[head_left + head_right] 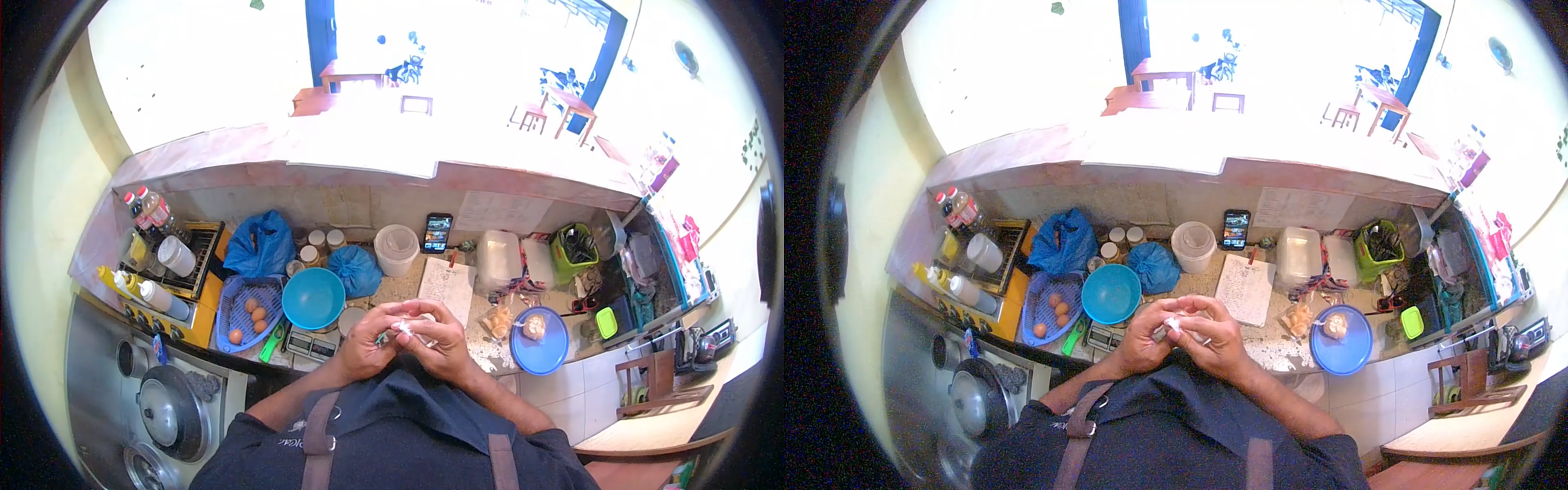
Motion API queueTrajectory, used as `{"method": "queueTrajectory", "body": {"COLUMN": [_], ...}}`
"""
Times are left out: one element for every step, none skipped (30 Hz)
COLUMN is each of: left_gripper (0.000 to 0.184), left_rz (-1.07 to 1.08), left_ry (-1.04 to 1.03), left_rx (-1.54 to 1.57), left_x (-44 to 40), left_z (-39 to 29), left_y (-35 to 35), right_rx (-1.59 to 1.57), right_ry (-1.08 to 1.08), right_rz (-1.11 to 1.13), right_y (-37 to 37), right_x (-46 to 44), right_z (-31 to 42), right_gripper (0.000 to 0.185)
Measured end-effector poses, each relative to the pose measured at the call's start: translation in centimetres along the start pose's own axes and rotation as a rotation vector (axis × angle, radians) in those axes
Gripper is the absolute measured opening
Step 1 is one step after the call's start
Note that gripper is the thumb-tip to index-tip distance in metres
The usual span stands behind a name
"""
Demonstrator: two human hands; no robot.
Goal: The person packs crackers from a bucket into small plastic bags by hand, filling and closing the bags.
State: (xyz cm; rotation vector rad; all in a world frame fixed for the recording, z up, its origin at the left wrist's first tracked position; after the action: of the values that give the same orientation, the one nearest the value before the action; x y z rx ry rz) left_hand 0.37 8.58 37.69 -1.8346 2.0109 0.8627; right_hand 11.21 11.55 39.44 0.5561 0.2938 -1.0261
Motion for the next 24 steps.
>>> {"method": "queueTrajectory", "body": {"left_gripper": [0.023, 0.025, 0.026, 0.026, 0.027, 0.027, 0.027, 0.027, 0.028, 0.028, 0.028, 0.028, 0.028, 0.028, 0.028, 0.028, 0.027, 0.026, 0.026, 0.026, 0.025, 0.025, 0.024, 0.024], "left_rz": [0.001, -0.012, -0.025, -0.025, -0.025, -0.024, -0.025, -0.029, -0.034, -0.033, -0.038, -0.042, -0.042, -0.047, -0.052, -0.053, -0.052, -0.052, -0.052, -0.054, -0.056, -0.055, -0.06, -0.064], "left_ry": [0.0, 0.012, 0.023, 0.023, 0.012, 0.0, -0.002, -0.005, -0.008, -0.009, -0.007, -0.005, -0.005, 0.003, 0.01, 0.01, -0.002, -0.014, -0.014, -0.023, -0.031, -0.031, -0.036, -0.041], "left_rx": [-0.001, 0.018, 0.037, 0.037, 0.02, 0.003, 0.001, 0.001, 0.002, 0.001, -0.01, -0.022, -0.022, -0.024, -0.027, -0.026, -0.048, -0.07, -0.069, -0.07, -0.072, -0.072, -0.074, -0.076], "left_x": [0.0, 0.1, 0.1, 0.2, 0.3, 0.3, 0.4, 0.4, 0.5, 0.5, 0.5, 0.6, 0.6, 0.7, 0.8, 0.9, 1.0, 1.1, 1.1, 1.2, 1.2, 1.2, 1.2, 1.3], "left_z": [-0.1, -0.1, -0.1, 0.0, 0.0, 0.0, 0.0, 0.0, 0.0, -0.1, -0.3, -0.3, -0.3, -0.3, -0.2, -0.1, 0.0, 0.1, 0.1, 0.1, 0.0, 0.0, -0.1, -0.2], "left_y": [-0.1, 0.0, 0.0, 0.0, 0.1, 0.1, 0.1, 0.2, 0.2, 0.2, 0.3, 0.3, 0.3, 0.4, 0.4, 0.4, 0.5, 0.5, 0.5, 0.5, 0.5, 0.6, 0.6, 0.7], "right_rx": [-0.001, -0.001, -0.002, 0.006, 0.014, 0.014, 0.008, 0.002, 0.002, 0.01, 0.019, 0.02, 0.018, 0.016, 0.017, 0.021, 0.025, 0.026, 0.018, 0.01, 0.01, 0.01, 0.011, 0.013], "right_ry": [-0.005, -0.01, -0.011, 0.003, 0.016, 0.017, 0.003, -0.011, -0.01, -0.016, -0.021, -0.021, -0.021, -0.021, -0.021, -0.021, -0.02, -0.021, -0.028, -0.036, -0.036, -0.036, -0.036, -0.036], "right_rz": [0.001, 0.002, 0.002, -0.005, -0.011, -0.011, -0.007, -0.003, -0.003, 0.0, 0.004, 0.003, 0.003, 0.003, 0.003, 0.002, 0.001, 0.002, -0.001, -0.003, -0.003, -0.004, -0.005, -0.005], "right_y": [0.0, -0.1, -0.1, -0.1, -0.1, -0.1, -0.1, -0.1, -0.1, -0.2, -0.2, -0.2, -0.3, -0.3, -0.3, -0.3, -0.3, -0.4, -0.4, -0.4, -0.4, -0.4, -0.4, -0.4], "right_x": [0.1, 0.1, 0.2, 0.2, 0.2, 0.3, 0.3, 0.3, 0.3, 0.3, 0.4, 0.4, 0.5, 0.5, 0.5, 0.6, 0.6, 0.6, 0.7, 0.7, 0.7, 0.7, 0.7, 0.8], "right_z": [0.0, -0.1, -0.1, -0.1, -0.1, 0.0, 0.1, 0.0, 0.1, 0.0, 0.0, 0.0, -0.1, -0.1, -0.1, 0.0, 0.0, 0.0, -0.2, -0.3, -0.2, -0.2, -0.1, -0.1], "right_gripper": [0.019, 0.02, 0.02, 0.02, 0.02, 0.02, 0.021, 0.021, 0.021, 0.021, 0.021, 0.021, 0.021, 0.021, 0.021, 0.021, 0.021, 0.021, 0.021, 0.021, 0.021, 0.021, 0.021, 0.021]}}
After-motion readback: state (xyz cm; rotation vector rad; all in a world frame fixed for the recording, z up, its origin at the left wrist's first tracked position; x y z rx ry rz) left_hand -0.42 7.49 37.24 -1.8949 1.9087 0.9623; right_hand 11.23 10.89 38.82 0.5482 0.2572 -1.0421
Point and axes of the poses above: each hand's wrist, its own x-axis away from the middle knuckle, its own y-axis out of the back of the hand, z = x × y, the point moved 9 cm from there along -x, towards the middle knuckle, and after that the axes turned 6 degrees about -y, right-handed, at the moved point
